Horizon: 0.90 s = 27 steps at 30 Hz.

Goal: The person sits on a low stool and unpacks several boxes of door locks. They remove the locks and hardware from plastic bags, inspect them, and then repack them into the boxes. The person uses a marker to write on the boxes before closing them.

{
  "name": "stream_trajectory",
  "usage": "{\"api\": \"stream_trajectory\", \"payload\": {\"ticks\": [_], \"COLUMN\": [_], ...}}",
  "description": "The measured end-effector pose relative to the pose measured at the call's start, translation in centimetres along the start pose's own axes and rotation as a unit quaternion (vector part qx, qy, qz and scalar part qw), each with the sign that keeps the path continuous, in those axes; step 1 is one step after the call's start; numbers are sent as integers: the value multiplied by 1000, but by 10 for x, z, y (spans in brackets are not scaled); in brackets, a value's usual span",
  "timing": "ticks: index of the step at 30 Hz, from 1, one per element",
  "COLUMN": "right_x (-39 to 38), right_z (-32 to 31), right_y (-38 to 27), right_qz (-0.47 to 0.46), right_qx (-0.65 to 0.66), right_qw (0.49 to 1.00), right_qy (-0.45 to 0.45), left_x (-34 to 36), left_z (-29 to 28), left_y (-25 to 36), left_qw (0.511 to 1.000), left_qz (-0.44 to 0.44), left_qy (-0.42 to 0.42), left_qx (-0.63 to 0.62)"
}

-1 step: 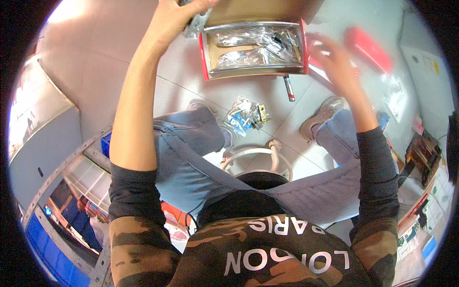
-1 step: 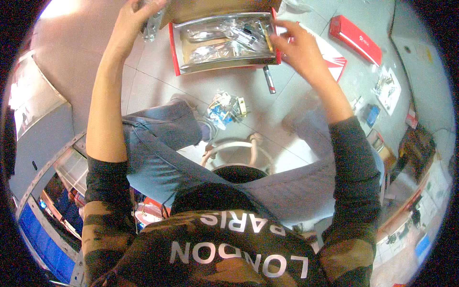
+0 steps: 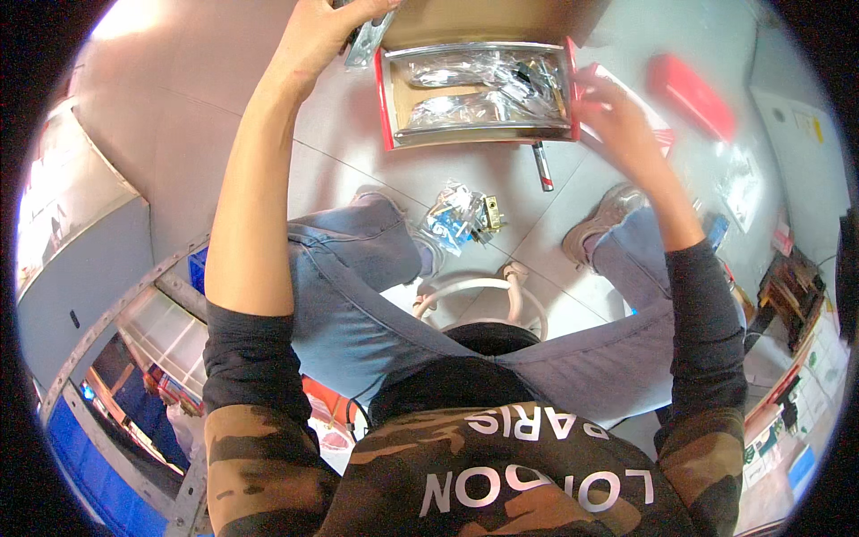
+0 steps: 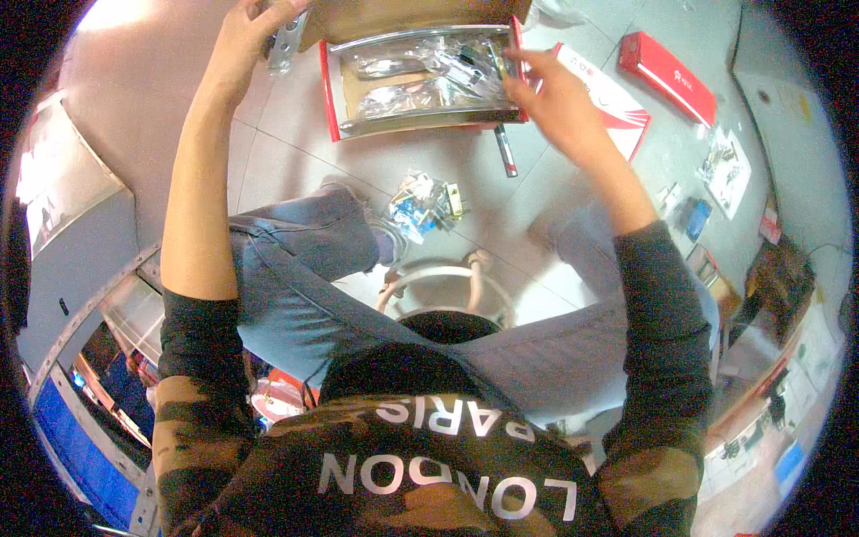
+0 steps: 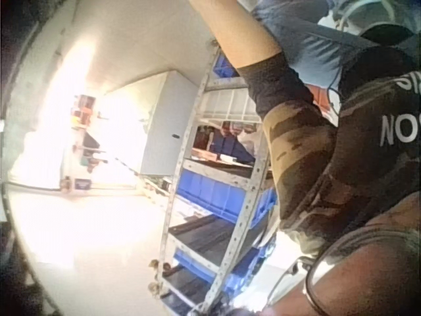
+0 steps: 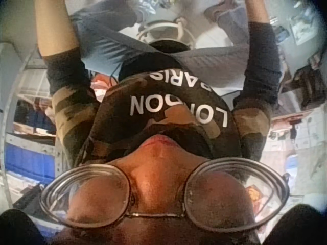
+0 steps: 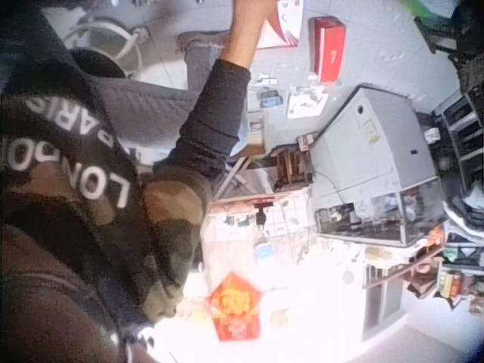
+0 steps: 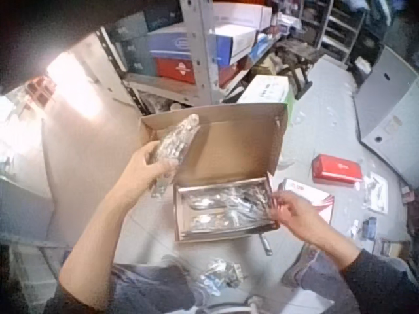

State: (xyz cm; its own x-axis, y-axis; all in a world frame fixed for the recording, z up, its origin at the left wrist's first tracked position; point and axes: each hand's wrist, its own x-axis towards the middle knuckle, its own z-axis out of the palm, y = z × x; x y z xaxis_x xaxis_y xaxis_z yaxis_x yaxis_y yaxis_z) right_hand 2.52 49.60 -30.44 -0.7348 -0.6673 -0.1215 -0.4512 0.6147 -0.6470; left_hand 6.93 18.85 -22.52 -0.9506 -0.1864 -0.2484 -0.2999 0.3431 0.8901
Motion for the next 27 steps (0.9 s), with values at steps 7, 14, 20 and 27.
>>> {"api": "stream_trajectory", "payload": {"ticks": [7,14,20,27], "right_x": [-25,-30,-33,-29], "right_z": [38,33,27,19], "right_y": [-6,-7,-5,-3], "right_qz": [-80,-68,-53,-35], "right_qx": [-166,-182,-161,-87], "right_qw": [977,974,979,994], "right_qy": [-103,-120,-116,-55], "left_x": [6,2,-15,11], "left_z": [0,16,73,64], "left_y": [-16,-31,-78,-81], "left_qw": [999,947,893,911], "left_qz": [9,101,152,203], "left_qy": [-8,4,-125,-89], "left_qx": [-33,303,405,349]}}
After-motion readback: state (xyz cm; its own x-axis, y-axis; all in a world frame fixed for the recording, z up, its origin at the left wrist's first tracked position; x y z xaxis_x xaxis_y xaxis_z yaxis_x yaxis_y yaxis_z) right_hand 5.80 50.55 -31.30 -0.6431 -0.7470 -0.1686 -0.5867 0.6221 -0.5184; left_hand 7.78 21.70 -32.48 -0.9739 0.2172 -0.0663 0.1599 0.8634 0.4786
